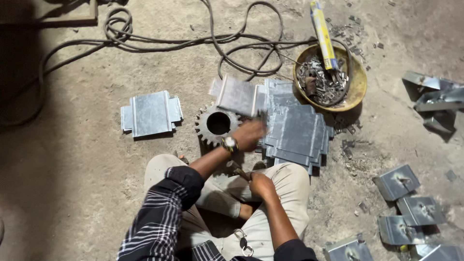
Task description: The person sits cross-legged on the floor and uses a hammer to strike rectangular metal sheets placed on a gear-shaped anvil. They repeatedly pick up sheets from a stack, position them on the anvil, and hammer them before moving them to a finished pile.
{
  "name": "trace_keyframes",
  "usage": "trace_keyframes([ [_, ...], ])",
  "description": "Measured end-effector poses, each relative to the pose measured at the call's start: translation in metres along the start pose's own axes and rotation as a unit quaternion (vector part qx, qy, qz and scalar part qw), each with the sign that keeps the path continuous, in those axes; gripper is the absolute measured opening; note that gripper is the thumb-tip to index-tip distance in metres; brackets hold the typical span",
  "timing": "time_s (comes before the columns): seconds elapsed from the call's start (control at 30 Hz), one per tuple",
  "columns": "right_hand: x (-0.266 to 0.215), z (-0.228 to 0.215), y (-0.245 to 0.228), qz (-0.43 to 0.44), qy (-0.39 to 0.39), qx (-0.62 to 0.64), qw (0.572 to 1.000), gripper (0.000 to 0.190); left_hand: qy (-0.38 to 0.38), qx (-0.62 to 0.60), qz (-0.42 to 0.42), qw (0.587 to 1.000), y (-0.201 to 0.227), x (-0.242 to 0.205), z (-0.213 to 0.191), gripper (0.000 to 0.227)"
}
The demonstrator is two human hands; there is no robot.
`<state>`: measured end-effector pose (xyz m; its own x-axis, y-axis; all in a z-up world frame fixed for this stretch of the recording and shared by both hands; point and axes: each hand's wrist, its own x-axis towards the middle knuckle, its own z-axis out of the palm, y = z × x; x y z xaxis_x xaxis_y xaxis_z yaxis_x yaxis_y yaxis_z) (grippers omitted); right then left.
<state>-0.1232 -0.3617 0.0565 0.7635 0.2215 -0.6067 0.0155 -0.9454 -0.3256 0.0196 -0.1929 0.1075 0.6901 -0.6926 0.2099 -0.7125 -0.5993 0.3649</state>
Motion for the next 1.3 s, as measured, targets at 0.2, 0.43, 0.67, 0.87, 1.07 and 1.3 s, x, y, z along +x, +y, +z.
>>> trace_keyframes([
  [0.2, -0.019, -0.01, -0.021, 0.003, -0.005, -0.011, 1.0, 0.026, -0.079, 0.068, -0.28, 0.954, -0.109, 0.025, -0.011, 0.089],
  [0.43, -0.041, -0.022, -0.041, 0.003, 0.014, 0.035, 0.999, 0.022, -0.164, 0.095, -0.369, 0.91, -0.13, 0.046, 0.042, 0.076],
  [0.67, -0.044, -0.028, -0.045, 0.006, 0.013, 0.031, 0.999, 0.023, -0.198, 0.169, -0.367, 0.893, -0.147, 0.093, 0.147, 0.055],
  [0.87, -0.036, -0.013, -0.037, -0.006, 0.01, 0.031, 0.999, 0.027, -0.247, 0.209, -0.364, 0.874, -0.184, 0.105, 0.178, 0.072],
  [1.07, -0.032, -0.021, -0.042, 0.001, 0.016, 0.06, 0.998, 0.024, -0.191, 0.086, -0.349, 0.913, -0.182, 0.106, 0.18, 0.057],
  [1.3, -0.028, -0.023, -0.043, 0.001, 0.0, 0.045, 0.999, 0.027, 0.023, 0.154, -0.158, 0.975, -0.188, 0.112, 0.078, 0.012],
])
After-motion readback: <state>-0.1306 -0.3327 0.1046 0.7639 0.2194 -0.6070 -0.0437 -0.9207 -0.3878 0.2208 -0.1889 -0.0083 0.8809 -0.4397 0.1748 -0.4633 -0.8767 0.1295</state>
